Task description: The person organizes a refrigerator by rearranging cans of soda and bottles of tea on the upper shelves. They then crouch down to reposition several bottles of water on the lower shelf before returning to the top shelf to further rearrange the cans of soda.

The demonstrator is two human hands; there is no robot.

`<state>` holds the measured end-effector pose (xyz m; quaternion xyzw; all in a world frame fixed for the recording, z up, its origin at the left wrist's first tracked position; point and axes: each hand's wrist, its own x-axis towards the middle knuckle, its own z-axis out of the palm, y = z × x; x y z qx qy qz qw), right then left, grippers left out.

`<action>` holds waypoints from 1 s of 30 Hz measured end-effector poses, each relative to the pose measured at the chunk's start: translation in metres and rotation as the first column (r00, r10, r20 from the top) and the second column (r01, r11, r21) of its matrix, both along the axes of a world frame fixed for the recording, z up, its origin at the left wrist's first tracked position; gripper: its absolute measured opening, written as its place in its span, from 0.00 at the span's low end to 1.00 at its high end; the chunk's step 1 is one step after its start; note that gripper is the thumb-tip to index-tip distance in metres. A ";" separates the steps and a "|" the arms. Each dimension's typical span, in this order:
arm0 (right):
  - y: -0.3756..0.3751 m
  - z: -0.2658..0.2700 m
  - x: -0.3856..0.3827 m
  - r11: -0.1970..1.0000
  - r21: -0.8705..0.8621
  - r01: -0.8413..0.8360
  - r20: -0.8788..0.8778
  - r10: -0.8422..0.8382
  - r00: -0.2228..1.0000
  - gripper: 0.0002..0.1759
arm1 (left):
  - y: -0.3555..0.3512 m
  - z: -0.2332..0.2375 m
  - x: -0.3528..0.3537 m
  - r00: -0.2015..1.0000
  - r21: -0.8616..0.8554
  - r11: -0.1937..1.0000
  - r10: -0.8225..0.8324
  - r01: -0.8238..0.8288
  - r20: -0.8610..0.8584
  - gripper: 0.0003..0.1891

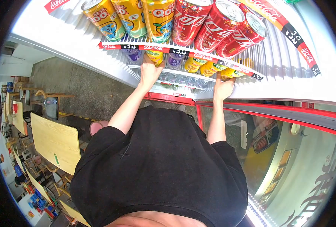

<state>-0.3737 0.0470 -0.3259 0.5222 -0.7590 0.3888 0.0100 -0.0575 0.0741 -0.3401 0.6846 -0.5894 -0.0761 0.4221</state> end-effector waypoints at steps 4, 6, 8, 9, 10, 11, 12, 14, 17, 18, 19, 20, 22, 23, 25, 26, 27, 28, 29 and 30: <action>0.000 -0.001 -0.001 0.999 0.036 -0.005 0.007 0.005 1.000 0.41 | -0.003 0.002 -0.002 0.998 -0.049 0.998 0.045 -0.047 -0.039 0.34; 0.000 0.001 -0.001 0.998 0.059 -0.003 0.006 0.003 1.000 0.42 | -0.002 0.001 -0.001 0.999 -0.078 0.996 0.033 -0.035 -0.023 0.33; 0.001 0.003 0.000 0.997 0.073 0.005 0.000 -0.005 1.000 0.42 | -0.002 0.001 -0.001 0.999 -0.078 0.997 0.026 -0.029 -0.029 0.32; 0.001 0.003 0.000 0.997 0.076 0.005 0.002 -0.006 1.000 0.42 | -0.002 0.000 -0.001 0.999 -0.090 0.996 0.022 -0.025 -0.027 0.32; 0.001 0.004 0.001 0.997 0.078 0.006 0.003 -0.006 1.000 0.42 | -0.003 -0.001 0.000 1.000 -0.101 0.995 0.018 -0.021 -0.025 0.32; 0.001 0.004 0.001 0.997 0.081 0.006 0.004 -0.006 1.000 0.42 | -0.003 -0.002 0.000 1.000 -0.113 0.993 0.015 -0.017 -0.023 0.31; 0.001 0.004 0.001 0.997 0.083 0.003 0.009 -0.004 1.000 0.42 | -0.003 -0.002 0.000 1.000 -0.112 0.994 0.017 -0.018 -0.011 0.31; 0.001 0.003 0.000 0.996 0.088 -0.002 0.016 0.001 1.000 0.42 | -0.003 -0.001 0.000 1.000 -0.110 0.994 0.022 -0.020 0.012 0.31; -0.001 -0.004 -0.003 1.000 0.020 -0.002 0.000 0.002 1.000 0.42 | -0.003 -0.001 0.000 1.000 -0.109 0.994 0.013 -0.010 0.027 0.31; -0.001 -0.004 -0.003 1.000 0.016 -0.003 0.000 0.003 1.000 0.42 | -0.003 -0.001 0.000 1.000 -0.102 0.995 0.015 -0.013 0.019 0.31; -0.001 -0.004 -0.003 1.000 0.011 -0.003 0.000 0.003 1.000 0.42 | -0.003 0.000 0.000 1.000 -0.095 0.995 0.016 -0.015 0.011 0.31; -0.001 -0.005 -0.003 1.000 0.007 -0.003 0.000 0.003 1.000 0.42 | -0.002 0.001 0.000 1.000 -0.087 0.996 0.018 -0.018 0.003 0.31; -0.001 -0.004 -0.002 1.000 0.007 -0.003 0.001 0.003 1.000 0.42 | -0.003 -0.002 0.000 1.000 -0.084 0.996 0.021 -0.021 0.002 0.31; -0.001 -0.003 -0.002 1.000 0.007 -0.003 0.001 0.003 1.000 0.42 | -0.003 -0.003 0.000 1.000 -0.083 0.996 0.022 -0.022 0.002 0.31; 0.000 0.000 -0.001 1.000 0.029 -0.002 0.014 0.001 1.000 0.42 | -0.002 -0.002 0.000 0.999 -0.100 0.995 0.015 -0.012 0.034 0.30; 0.000 0.002 0.000 0.999 0.040 -0.001 0.021 0.000 1.000 0.42 | -0.002 -0.001 0.000 0.999 -0.108 0.994 0.012 -0.007 0.050 0.29; 0.001 0.002 0.000 0.999 0.034 -0.002 0.021 0.001 1.000 0.42 | -0.002 -0.001 0.000 0.999 -0.110 0.994 0.015 -0.010 0.050 0.29; 0.001 0.002 0.000 1.000 0.028 -0.002 0.020 0.001 1.000 0.42 | -0.002 -0.001 0.000 0.999 -0.112 0.994 0.018 -0.013 0.049 0.28; 0.001 0.002 0.000 1.000 0.022 -0.003 0.020 0.002 1.000 0.42 | -0.003 -0.001 0.000 0.999 -0.114 0.993 0.021 -0.016 0.049 0.27; 0.001 0.001 0.000 1.000 0.021 -0.003 0.020 0.002 1.000 0.42 | -0.003 -0.002 0.000 0.999 -0.099 0.995 0.023 -0.020 0.029 0.29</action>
